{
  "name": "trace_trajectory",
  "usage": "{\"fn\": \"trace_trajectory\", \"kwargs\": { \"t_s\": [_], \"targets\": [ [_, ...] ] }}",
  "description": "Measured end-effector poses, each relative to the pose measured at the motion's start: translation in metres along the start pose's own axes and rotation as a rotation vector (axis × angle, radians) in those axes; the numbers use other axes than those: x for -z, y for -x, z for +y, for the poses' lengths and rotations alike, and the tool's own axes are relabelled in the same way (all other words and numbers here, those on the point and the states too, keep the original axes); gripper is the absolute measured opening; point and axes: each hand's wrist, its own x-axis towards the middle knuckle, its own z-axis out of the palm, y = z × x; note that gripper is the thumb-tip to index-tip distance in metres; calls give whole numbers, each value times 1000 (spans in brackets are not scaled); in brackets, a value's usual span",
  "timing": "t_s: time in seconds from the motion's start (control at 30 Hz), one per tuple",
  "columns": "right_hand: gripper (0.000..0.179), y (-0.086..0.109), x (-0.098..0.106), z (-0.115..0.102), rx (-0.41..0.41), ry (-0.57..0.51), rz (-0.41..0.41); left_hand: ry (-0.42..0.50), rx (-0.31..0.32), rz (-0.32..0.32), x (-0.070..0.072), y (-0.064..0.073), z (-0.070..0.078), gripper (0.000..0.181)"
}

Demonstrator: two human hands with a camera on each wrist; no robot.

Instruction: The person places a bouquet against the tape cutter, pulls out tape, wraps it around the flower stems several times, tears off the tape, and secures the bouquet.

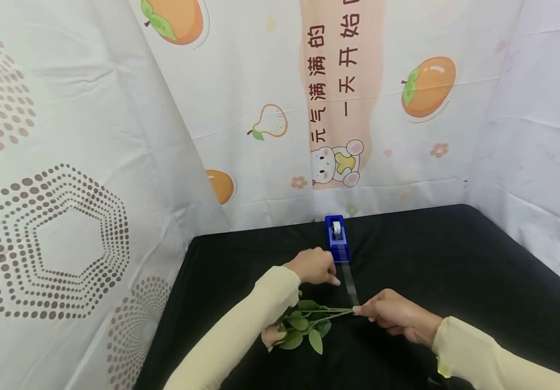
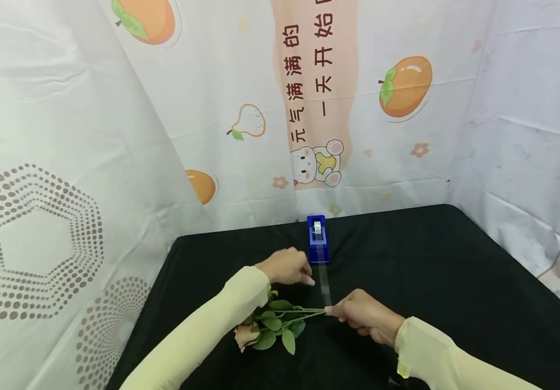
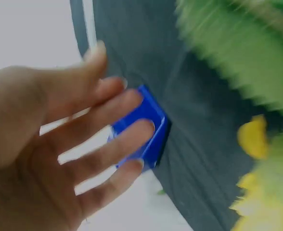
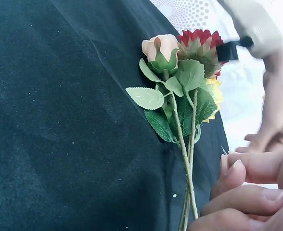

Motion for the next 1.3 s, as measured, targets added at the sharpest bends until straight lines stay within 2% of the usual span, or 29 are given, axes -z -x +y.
{"fn": "trace_trajectory", "kwargs": {
  "t_s": [0.07, 0.1, 0.17, 0.27, 0.47, 0.67, 0.87, 0.97, 1.3],
  "targets": [
    [36, 1, 1, 2, 4, -1, -2, -45, -63, -70, -5, 10, 8, 23],
    [37, 1, 2, 3, 5, -2, -2, -82, -92, -82, -10, 15, 12, 24],
    [38, 1, 2, 4, 6, -2, -3, -166, -133, -79, -20, 22, 18, 26],
    [38, 0, 0, 4, 14, -1, -14, -218, -155, -68, -32, 34, 21, 27],
    [37, -2, -4, 4, 33, -10, -24, -254, -175, -10, -57, 40, 21, 37],
    [38, -2, -4, 7, 31, -11, -10, -334, -203, 101, -74, 41, 25, 34],
    [37, -5, -4, 7, 38, -15, -19, -457, -242, 213, -80, 44, 25, 30],
    [37, -6, -6, 6, 33, -10, -17, -487, -249, 256, -80, 45, 24, 33],
    [36, -9, -12, 15, -6, -28, -1, -478, -303, 331, -80, 57, 34, 25]
  ]
}}
